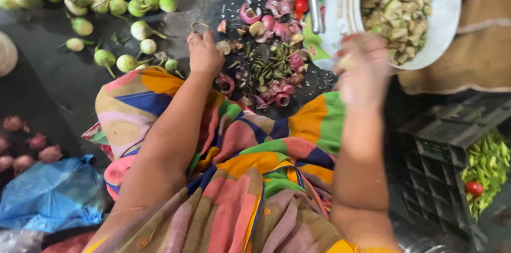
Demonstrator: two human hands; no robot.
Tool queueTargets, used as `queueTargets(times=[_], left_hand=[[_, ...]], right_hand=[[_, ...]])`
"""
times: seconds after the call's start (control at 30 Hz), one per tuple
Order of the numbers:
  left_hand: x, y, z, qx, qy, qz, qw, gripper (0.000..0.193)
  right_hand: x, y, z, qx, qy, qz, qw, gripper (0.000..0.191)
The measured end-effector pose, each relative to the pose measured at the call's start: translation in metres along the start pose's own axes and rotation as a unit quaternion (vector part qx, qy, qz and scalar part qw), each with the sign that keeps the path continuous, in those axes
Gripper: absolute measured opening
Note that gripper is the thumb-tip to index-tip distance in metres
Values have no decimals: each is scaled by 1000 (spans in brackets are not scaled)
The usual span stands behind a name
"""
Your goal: The person sits on the floor and uses a knife to cut small green vegetables, placing the cut pieces into a white bucket. The person handles the vegetables one at a time, cutting them and discarding the peels onto the floor.
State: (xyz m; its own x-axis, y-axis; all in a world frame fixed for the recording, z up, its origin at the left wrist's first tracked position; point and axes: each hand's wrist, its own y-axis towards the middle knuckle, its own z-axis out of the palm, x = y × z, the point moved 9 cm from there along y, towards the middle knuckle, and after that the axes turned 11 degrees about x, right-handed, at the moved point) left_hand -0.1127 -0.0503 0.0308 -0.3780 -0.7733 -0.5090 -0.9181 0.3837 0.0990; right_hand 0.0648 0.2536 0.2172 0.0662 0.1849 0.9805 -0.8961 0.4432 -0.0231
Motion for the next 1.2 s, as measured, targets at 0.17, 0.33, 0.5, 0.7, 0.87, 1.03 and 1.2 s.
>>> queueTargets(times=[0.17,0.33,0.5,0.7,0.87,1.03,1.2], left_hand=[[8,-7,53,169,12,-66,983,34],[4,-11,50,207,-80,-95,970,39],[-32,-33,38,303,-186,-74,932,60],[-51,-67,47,389,-224,-28,893,56],[-36,-63,78,462,-426,-110,770,43],[-44,-34,46,311,-332,19,890,60],[-55,-37,35,327,-386,-17,862,39]], right_hand=[[143,-6,13,-25,-524,-304,795,37],[55,-10,35,9,-346,-153,926,15],[-104,-65,103,152,-325,-17,933,43],[-144,-78,118,176,-496,-130,840,50],[-176,-58,87,173,-341,41,923,42],[-200,-48,72,193,-104,147,965,40],[-188,-31,74,181,-56,148,971,38]])
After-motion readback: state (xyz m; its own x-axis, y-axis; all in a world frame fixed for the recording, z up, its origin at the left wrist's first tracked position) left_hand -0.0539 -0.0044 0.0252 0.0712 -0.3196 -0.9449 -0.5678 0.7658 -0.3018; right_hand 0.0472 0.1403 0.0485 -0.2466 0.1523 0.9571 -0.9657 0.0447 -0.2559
